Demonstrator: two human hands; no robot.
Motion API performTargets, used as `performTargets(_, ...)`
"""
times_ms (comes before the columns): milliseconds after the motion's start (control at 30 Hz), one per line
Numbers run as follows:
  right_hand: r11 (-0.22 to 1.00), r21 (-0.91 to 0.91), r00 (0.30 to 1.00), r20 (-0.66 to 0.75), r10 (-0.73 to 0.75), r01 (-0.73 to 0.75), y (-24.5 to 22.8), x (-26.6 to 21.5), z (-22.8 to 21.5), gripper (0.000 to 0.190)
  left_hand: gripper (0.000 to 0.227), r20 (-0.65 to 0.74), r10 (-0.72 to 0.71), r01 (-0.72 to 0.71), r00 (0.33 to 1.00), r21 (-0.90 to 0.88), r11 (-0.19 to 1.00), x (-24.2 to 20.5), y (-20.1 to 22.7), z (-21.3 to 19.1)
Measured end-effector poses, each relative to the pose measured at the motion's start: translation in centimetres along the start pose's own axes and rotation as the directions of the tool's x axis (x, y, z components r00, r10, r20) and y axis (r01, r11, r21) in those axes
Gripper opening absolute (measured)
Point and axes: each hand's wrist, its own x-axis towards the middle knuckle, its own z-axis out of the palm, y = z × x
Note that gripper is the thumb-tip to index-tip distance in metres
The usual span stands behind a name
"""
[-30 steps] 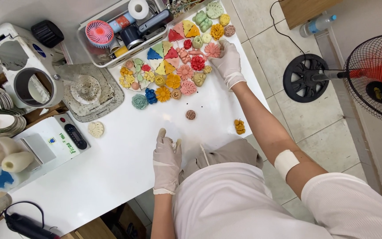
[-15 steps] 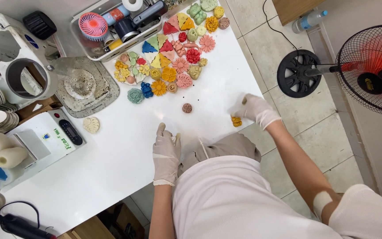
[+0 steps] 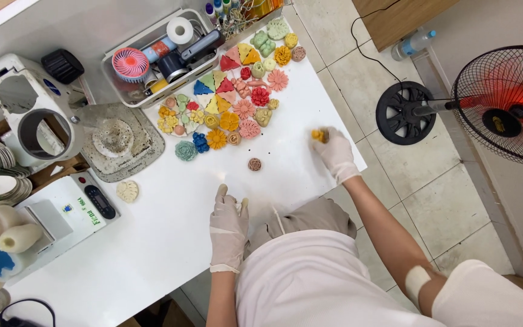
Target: The person wearing gloves picks up flower-shaped decorative soaps one at a time from a pile on a white worktable and places them into sorted groups by color and shape, occasionally carrying a few items to a wooden side table and back before continuing the grouping.
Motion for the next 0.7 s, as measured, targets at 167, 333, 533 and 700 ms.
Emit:
performTargets(167,0.964,0.153,0.956,-0.230,-0.179,0.218,-0.6,11.2,2.9,0.046,0.026,-0.006,-0.007,0.007,1.000,0.013,1.000,0.3,-0.1,-0.2)
performTargets(333,0.971,-0.008,0.935,-0.267,-0.232,0.239,-6.8,13.7,2.3,0.053,0.027,0.020,-0.062,0.061,0.998,0.058,0.996,1.3,-0.7,1.1)
performTargets(533,0.993,-0.062,0.941,-0.318,-0.117,0.102,-7.4,14.2,4.5,0.041,0.026,-0.004,-0.047,0.047,0.999,0.041,0.998,2.6,0.2,0.7)
performTargets(700,0.973,0.124,0.905,-0.404,-0.132,0.197,-7.1,14.4,5.3,0.043,0.026,-0.025,-0.003,0.002,1.000,-0.006,1.000,3.0,0.6,0.4)
